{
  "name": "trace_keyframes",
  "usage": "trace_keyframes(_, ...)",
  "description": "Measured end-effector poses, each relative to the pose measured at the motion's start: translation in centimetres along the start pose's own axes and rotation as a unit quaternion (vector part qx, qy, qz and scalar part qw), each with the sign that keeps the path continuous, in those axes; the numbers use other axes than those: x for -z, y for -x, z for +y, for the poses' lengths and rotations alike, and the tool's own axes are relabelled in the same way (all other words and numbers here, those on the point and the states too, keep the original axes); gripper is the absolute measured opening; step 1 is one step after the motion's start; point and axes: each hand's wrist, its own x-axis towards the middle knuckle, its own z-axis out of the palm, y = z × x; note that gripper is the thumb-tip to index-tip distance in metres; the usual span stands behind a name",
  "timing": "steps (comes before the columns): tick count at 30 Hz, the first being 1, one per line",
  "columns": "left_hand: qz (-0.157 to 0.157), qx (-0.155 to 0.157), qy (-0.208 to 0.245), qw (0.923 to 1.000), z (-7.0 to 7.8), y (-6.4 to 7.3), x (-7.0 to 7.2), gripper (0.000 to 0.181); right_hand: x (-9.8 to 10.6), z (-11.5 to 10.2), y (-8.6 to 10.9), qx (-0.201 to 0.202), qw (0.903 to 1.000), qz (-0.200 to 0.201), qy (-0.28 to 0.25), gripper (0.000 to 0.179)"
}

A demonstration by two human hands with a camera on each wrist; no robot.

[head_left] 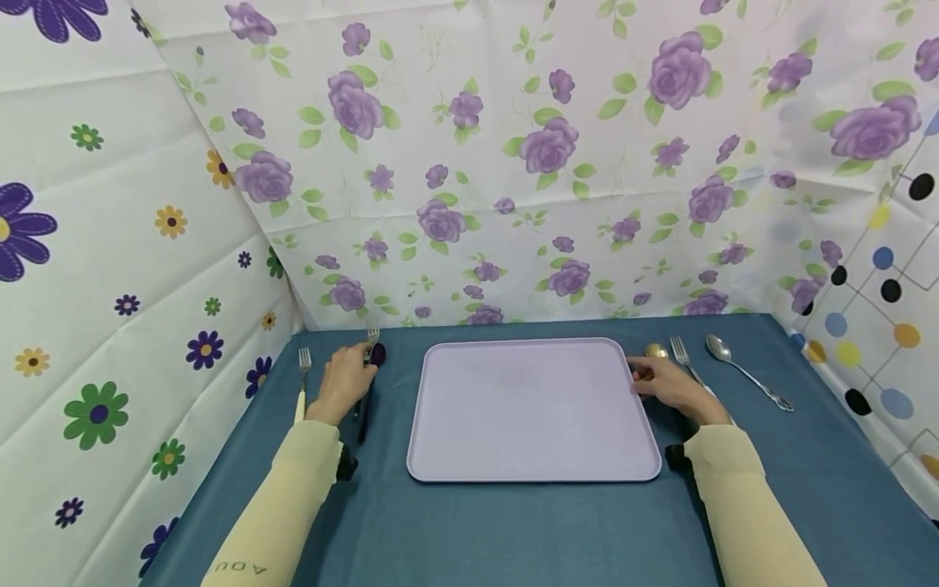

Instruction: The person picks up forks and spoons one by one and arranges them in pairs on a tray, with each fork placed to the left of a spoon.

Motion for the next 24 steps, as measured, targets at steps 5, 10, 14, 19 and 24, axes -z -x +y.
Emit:
trace_keyframes(5, -0.001, -0.007, 0.002, 1.0000, 0.4, -0.1, -0.3, 0.049, 0.0, 0.0, 0.0, 0.000, 1.0000, 0.001, 0.005, 0.057)
trace_keyframes(10, -0.005, -0.011, 0.008, 0.9999, 0.7, -0.2, -0.1, 0.048, -0.2, 0.0, 0.0, 0.002, 1.0000, 0.003, 0.005, 0.057)
trace_keyframes(14, -0.007, -0.010, 0.017, 0.9998, 1.3, -0.2, -0.1, 0.048, -0.1, 0.1, 0.2, 0.005, 1.0000, 0.002, 0.002, 0.058)
trace_keyframes(19, -0.007, -0.019, 0.013, 0.9997, 1.9, -0.1, 0.0, 0.048, -0.1, 0.0, 0.1, 0.001, 1.0000, 0.005, 0.003, 0.057)
trace_keyframes(24, -0.014, -0.031, 0.021, 0.9992, 2.3, 0.1, -0.2, 0.046, 0.0, -0.2, 0.0, -0.005, 1.0000, 0.004, 0.000, 0.057)
